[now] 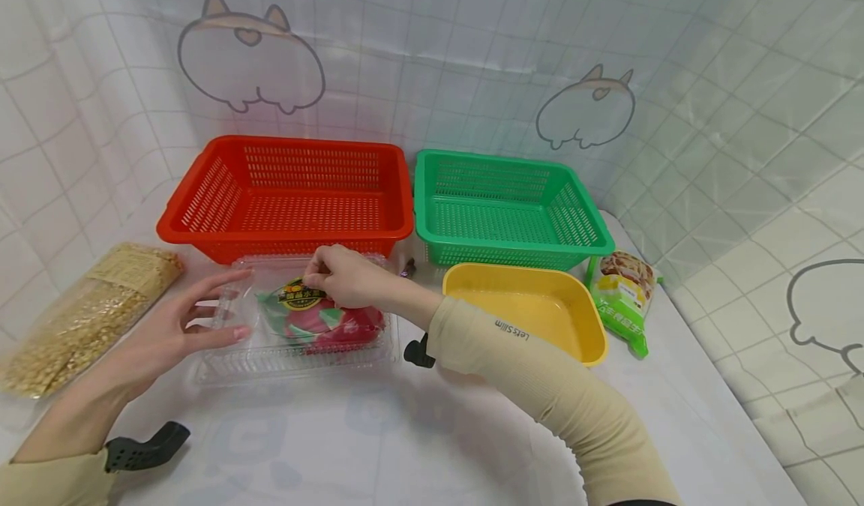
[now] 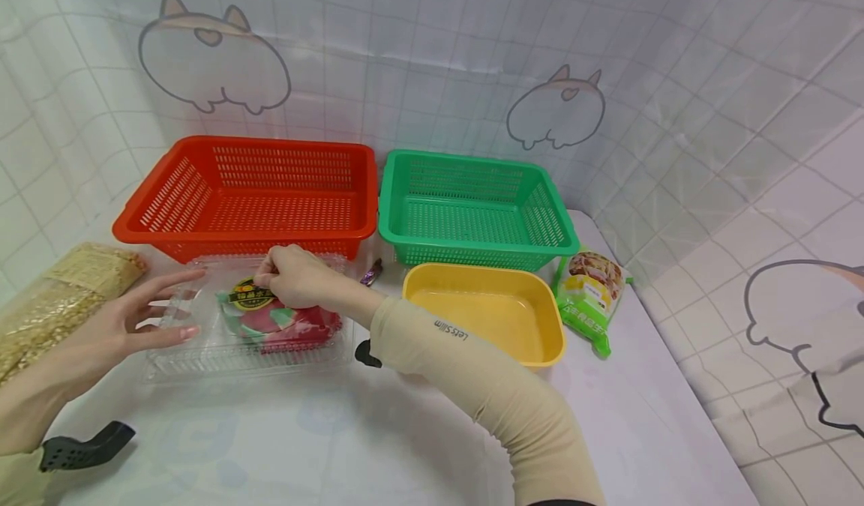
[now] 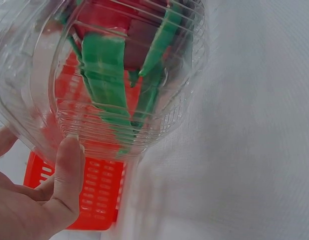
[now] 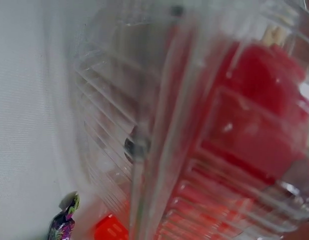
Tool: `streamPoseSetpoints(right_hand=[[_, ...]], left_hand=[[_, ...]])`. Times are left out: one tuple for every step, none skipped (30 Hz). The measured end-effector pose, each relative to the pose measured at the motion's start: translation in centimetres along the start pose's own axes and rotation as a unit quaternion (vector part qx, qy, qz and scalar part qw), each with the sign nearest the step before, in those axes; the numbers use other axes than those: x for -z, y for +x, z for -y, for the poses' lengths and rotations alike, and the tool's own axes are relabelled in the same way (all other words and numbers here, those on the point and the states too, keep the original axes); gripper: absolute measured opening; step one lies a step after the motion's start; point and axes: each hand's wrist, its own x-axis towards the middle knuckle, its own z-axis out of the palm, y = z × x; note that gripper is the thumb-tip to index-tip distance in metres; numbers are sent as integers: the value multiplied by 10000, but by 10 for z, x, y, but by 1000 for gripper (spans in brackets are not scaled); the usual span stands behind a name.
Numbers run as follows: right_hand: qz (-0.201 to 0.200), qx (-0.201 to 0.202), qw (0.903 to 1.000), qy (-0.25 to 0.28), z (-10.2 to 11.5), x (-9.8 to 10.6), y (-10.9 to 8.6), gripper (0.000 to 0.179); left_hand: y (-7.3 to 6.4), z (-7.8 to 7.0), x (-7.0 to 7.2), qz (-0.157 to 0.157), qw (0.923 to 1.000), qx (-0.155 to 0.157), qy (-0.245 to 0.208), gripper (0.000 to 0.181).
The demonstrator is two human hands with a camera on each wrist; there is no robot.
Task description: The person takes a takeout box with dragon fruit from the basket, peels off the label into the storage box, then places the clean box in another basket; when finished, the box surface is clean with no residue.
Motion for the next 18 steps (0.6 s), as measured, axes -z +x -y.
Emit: streamPoseSetpoints(right_hand=[[-4,-12,10000,21,0,0,0,11],[-10,-20,10000,31,0,0,0,11],[-20,-26,10000,35,-1,0,0,11],[-35,-33,10000,36,-1,0,0,10],[-49,-40,10000,37,-1,0,0,10],[-66,-40,10000,35,-1,-1,0,10],[-90,-40,9999,33,-1,-1,0,10],[-111,-40,9999,30,-1,-1,-1,9],[-134,-41,9999,36,-1,-1,-1,9],[-159,-38,9999,44,-1,-1,-1,9],[-183,-35,9998,53,-1,-2,-1,9],[-208,-30,9998,58,-1,-2,-1,9],[-228,-26,9997,74,-1,-2,-1,9],[-245,-23,9997,89,-2,-2,-1,9],[-259,-15,9996,121,-2,-2,-1,9],[-270,-4,9995,149,-3,-3,0,9],[-273,12,9995,182,-3,-3,0,9],[-273,23,9994,218,-4,-3,0,9]], left_hand=[[0,0,0,2,10000,5,7,78],[0,0,0,3,10000,9,13,78],[0,1,0,5,10000,12,23,78],[0,1,0,6,10000,17,26,78],[0,1,0,13,10000,31,23,79],[0,1,1,20,10000,38,29,79],[1,1,1,28,10000,45,28,79],[1,1,1,36,10000,48,28,79],[1,1,1,37,10000,41,32,79],[1,1,1,42,10000,47,33,79],[1,2,1,33,10000,31,47,79],[1,2,1,24,10000,20,64,79],[1,2,1,16,10000,11,75,79],[1,2,1,9,10000,2,90,79],[1,2,1,0,9999,-2,102,79],[1,2,1,-4,9999,-3,114,79],[1,3,0,-13,9999,-10,125,79],[2,3,0,-12,9999,-10,128,79]])
